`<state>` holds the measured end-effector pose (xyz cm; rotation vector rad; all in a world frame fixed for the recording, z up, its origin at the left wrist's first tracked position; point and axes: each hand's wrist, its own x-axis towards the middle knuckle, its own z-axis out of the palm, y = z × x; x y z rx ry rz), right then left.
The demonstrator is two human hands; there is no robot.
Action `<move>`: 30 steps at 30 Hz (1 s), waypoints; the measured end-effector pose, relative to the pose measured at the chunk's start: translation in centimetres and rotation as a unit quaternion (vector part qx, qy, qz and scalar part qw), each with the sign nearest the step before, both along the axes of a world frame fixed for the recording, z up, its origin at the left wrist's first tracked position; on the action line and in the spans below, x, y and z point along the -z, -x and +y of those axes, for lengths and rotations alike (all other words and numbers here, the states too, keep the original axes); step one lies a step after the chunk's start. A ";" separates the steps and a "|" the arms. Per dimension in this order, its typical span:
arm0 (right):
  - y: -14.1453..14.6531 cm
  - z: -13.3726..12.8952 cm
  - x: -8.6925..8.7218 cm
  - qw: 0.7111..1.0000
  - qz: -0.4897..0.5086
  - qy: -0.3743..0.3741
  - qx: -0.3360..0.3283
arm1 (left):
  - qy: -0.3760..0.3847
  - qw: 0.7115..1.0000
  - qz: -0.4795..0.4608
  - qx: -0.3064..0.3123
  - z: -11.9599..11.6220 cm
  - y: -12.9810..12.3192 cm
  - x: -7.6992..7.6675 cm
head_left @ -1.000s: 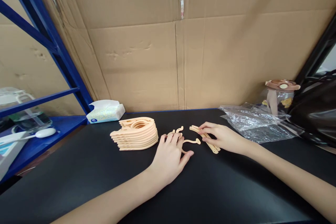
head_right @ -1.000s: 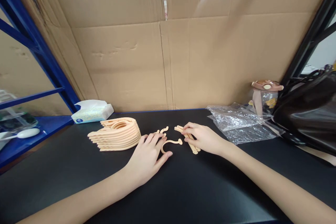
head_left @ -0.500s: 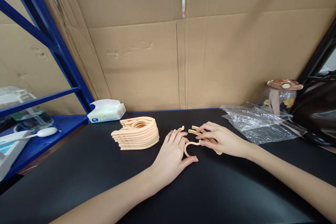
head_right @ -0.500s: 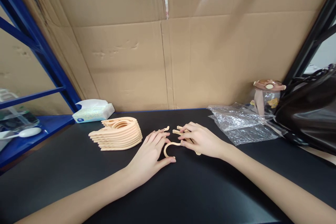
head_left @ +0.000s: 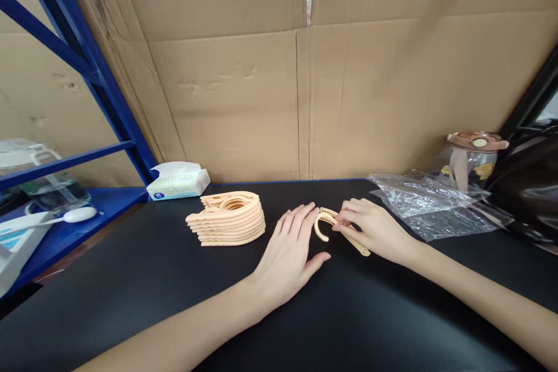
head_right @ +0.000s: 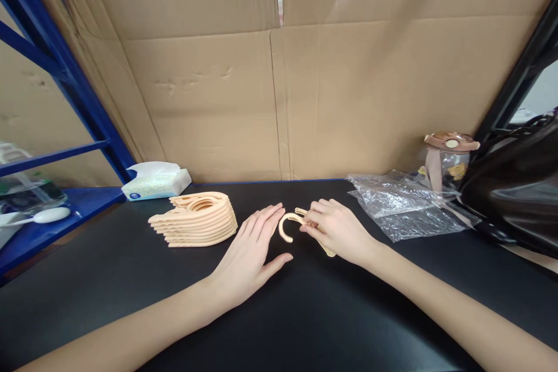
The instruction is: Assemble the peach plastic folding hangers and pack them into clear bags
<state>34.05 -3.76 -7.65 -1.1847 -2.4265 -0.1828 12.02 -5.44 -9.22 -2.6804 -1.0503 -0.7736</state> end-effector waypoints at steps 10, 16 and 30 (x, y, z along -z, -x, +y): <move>-0.3 0.5 0.7 0.988 0.106 0.105 0.047 | 0.057 0.998 0.005 0.021 -0.2 0.1 0.0; -0.2 0.0 0.4 0.987 0.099 0.118 0.051 | 0.092 0.992 0.025 0.077 -0.3 0.2 -0.1; 0.8 -0.2 0.4 0.880 0.329 0.342 -0.025 | 0.148 0.965 0.062 0.207 -1.1 0.3 -1.5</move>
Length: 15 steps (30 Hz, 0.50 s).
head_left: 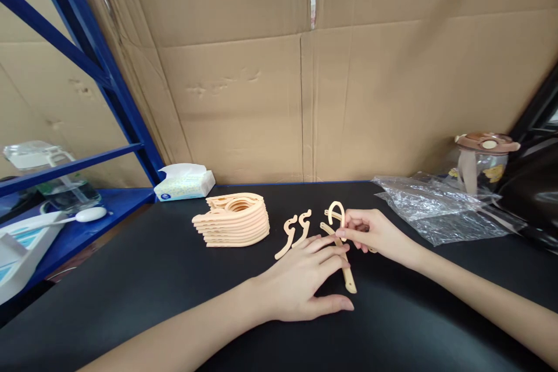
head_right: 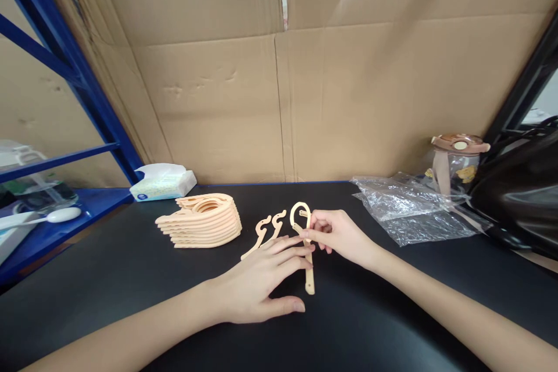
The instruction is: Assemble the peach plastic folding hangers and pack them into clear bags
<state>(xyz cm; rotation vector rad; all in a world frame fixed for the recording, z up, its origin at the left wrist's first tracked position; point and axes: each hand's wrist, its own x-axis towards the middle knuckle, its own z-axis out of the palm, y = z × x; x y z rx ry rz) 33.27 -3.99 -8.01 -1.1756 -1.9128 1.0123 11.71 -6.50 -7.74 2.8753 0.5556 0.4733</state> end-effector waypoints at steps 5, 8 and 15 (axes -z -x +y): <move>-0.1 0.3 0.4 0.998 0.042 0.026 0.039 | -0.007 0.999 -0.034 -0.014 -0.2 -0.2 0.2; -0.2 0.3 0.5 0.997 0.056 0.024 0.038 | -0.042 0.996 -0.052 -0.067 -0.3 -0.3 0.4; -0.1 0.3 0.0 0.998 0.049 0.025 0.044 | -0.077 0.992 0.025 -0.101 0.2 -0.2 0.8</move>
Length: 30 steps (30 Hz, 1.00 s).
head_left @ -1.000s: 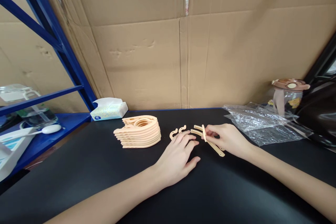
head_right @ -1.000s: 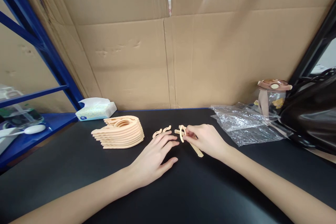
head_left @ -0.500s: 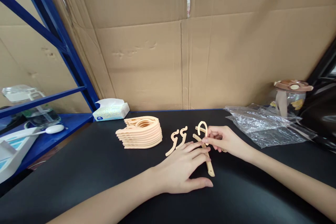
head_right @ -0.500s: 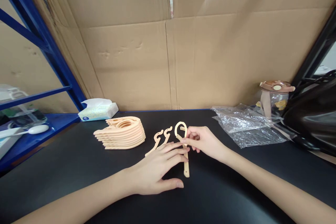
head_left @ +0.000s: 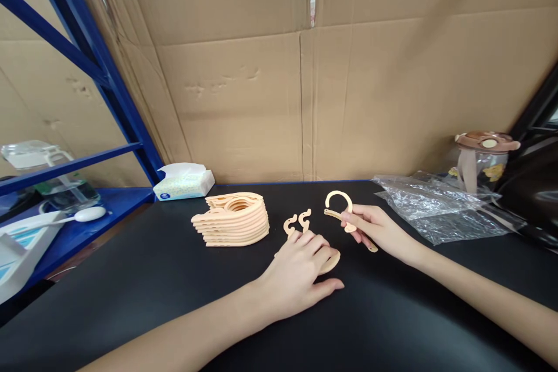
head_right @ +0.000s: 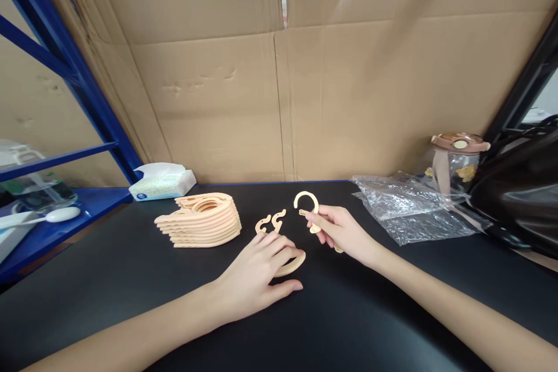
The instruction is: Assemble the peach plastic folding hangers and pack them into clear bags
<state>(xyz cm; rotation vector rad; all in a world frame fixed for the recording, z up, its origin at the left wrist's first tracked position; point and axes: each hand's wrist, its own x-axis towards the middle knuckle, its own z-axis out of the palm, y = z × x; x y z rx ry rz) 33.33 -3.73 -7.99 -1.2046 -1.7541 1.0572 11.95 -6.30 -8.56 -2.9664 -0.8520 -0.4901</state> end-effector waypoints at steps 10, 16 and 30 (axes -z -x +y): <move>0.0 0.3 -0.2 0.996 0.079 0.027 -0.044 | 0.048 0.998 -0.043 0.011 -0.2 -0.1 0.0; -0.2 0.2 -0.1 0.992 0.099 0.051 -0.059 | 0.048 0.996 -0.053 -0.055 -0.5 0.0 -0.3; -0.2 -0.2 -0.7 0.971 0.178 0.111 -0.110 | 0.078 0.983 -0.125 -0.110 -0.2 -0.2 0.3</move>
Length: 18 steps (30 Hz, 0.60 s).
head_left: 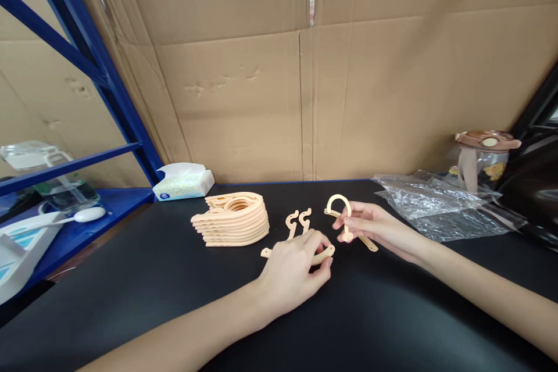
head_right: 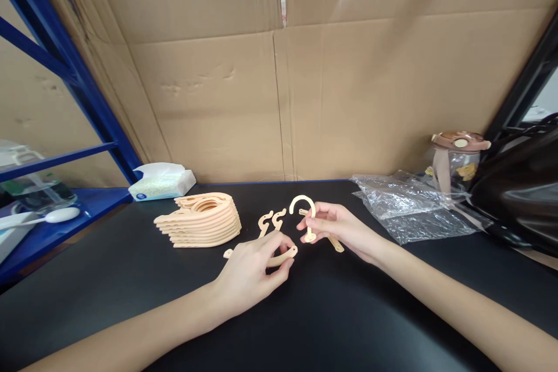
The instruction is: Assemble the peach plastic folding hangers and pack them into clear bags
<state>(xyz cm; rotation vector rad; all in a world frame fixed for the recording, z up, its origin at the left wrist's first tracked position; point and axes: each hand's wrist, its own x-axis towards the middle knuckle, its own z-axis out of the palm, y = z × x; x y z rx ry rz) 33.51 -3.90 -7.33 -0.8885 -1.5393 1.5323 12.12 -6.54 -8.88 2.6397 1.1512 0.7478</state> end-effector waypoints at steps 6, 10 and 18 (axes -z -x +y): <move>0.0 -0.2 0.0 1.000 -0.022 -0.013 -0.007 | -0.013 1.000 -0.009 0.005 -0.2 -0.1 -0.2; 0.1 -0.4 -0.2 0.998 -0.052 -0.021 0.008 | -0.005 1.000 0.005 0.012 -0.3 -0.1 -0.4; 0.1 -0.2 -0.2 1.000 0.006 0.005 0.004 | 0.039 0.999 0.029 0.012 -0.3 0.0 -0.7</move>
